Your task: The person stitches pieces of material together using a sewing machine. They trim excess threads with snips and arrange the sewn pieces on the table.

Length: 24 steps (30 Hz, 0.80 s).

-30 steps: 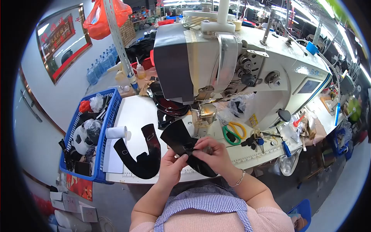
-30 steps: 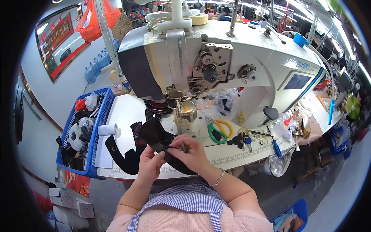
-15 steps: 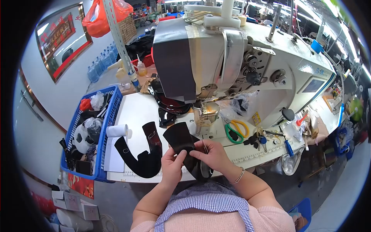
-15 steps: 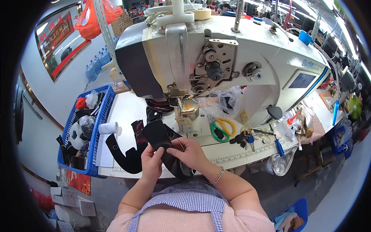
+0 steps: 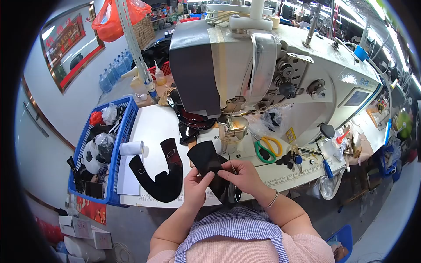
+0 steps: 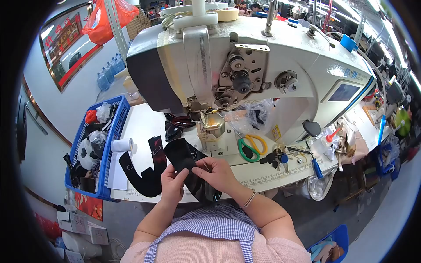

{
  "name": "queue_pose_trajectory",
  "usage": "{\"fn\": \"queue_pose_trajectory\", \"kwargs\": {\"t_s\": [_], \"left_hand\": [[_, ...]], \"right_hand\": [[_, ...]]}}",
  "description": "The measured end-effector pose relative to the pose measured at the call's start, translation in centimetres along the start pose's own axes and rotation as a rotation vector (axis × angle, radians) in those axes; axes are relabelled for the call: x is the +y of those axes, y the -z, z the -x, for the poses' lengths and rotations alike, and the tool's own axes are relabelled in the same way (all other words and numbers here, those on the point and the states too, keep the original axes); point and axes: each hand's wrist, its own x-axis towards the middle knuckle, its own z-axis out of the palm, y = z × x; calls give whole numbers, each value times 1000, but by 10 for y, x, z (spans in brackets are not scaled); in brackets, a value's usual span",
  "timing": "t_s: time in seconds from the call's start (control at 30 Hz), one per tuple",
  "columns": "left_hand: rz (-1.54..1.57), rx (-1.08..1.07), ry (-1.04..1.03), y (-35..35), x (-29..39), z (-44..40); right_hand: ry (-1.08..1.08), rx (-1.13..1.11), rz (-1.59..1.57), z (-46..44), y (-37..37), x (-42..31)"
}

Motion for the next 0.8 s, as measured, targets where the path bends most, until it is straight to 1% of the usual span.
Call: {"fn": "queue_pose_trajectory", "kwargs": {"t_s": [0.1,0.17,0.2,0.23,0.3,0.33,0.4,0.43,0.47,0.53,0.57,0.6,0.7,0.8], "left_hand": [[7,-74,54,9,4,-12],[36,-22,54,3,11,-33],[50,4,56,-1,17,-45],[100,3,59,-9,27,-60],[82,59,106,-7,26,-104],[133,4,144,-15,27,-120],[185,-69,205,-31,26,-133],[140,-85,216,-35,27,-134],[94,-100,228,-36,27,-131],[60,-128,231,-32,20,-128],[22,-120,193,-31,18,-127],[35,-118,163,-32,18,-125],[44,-129,119,-35,17,-127],[18,-143,105,-36,18,-127]], "right_hand": [[18,-12,57,-3,5,4],[30,-30,63,-11,12,11],[52,-111,49,-13,19,1],[92,-107,130,-17,27,-4],[164,-102,289,-26,41,-12],[379,-19,181,-38,41,-7],[242,10,62,-42,43,-10],[176,25,4,-45,45,-13],[198,56,119,-43,45,-11],[176,-9,68,-36,47,-5],[167,-42,42,-33,47,-2],[93,-76,-173,-36,42,5],[34,-46,-50,-45,51,8],[263,163,280,-40,52,-1]]}}
